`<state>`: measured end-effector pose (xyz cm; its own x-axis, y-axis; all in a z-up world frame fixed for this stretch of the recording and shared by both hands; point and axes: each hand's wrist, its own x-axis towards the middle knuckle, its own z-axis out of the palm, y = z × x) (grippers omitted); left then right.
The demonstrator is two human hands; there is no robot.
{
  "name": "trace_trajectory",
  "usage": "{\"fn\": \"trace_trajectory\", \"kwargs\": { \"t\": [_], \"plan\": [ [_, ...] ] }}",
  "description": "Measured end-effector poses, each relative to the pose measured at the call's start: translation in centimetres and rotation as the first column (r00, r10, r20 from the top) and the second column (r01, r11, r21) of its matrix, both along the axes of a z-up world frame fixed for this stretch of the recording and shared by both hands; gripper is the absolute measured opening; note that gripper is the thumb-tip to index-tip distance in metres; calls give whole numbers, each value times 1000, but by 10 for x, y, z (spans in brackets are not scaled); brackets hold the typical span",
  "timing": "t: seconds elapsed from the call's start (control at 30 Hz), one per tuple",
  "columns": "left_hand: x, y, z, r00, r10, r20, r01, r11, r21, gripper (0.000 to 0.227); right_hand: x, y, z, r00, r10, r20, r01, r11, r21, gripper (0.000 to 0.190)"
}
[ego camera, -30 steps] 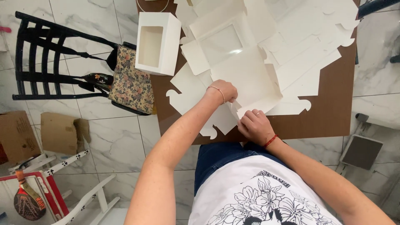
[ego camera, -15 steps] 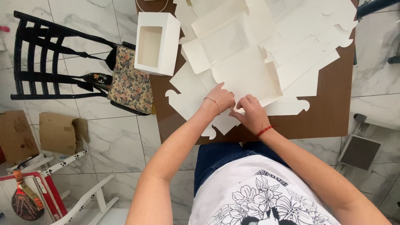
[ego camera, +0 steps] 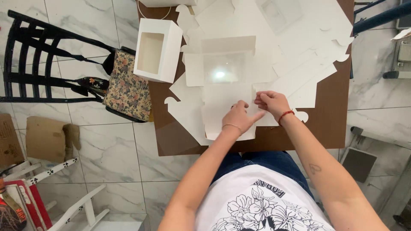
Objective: The person assembles white cardboard boxes by folding flat sheets along pre-scored lines and tucking tabs into slots. They complete one box and set it aside, then begin a second box in the same way.
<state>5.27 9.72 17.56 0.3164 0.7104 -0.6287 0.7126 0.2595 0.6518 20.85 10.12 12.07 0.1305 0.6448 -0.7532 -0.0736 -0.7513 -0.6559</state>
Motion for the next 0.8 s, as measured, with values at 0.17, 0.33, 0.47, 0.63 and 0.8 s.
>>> {"fn": "trace_trajectory", "kwargs": {
  "t": [0.17,0.33,0.47,0.63,0.8],
  "plan": [
    [35,-15,-114,980,-20,-196,8,998,-62,31,-7,3,-40,991,-129,26,132,985,-110,28],
    [2,-38,-104,903,375,210,-282,885,-370,34,-9,0,-15,999,-30,38,33,997,-75,37],
    [-4,-60,-104,671,691,270,-357,620,-699,32,-11,-12,34,991,75,110,-74,997,-13,42],
    [2,-69,-110,629,736,251,-362,563,-743,22,2,-50,15,965,145,219,-160,986,53,42],
    [10,-65,-108,679,698,228,-346,578,-739,21,8,-75,7,807,381,452,-454,889,63,45]
  ]
}}
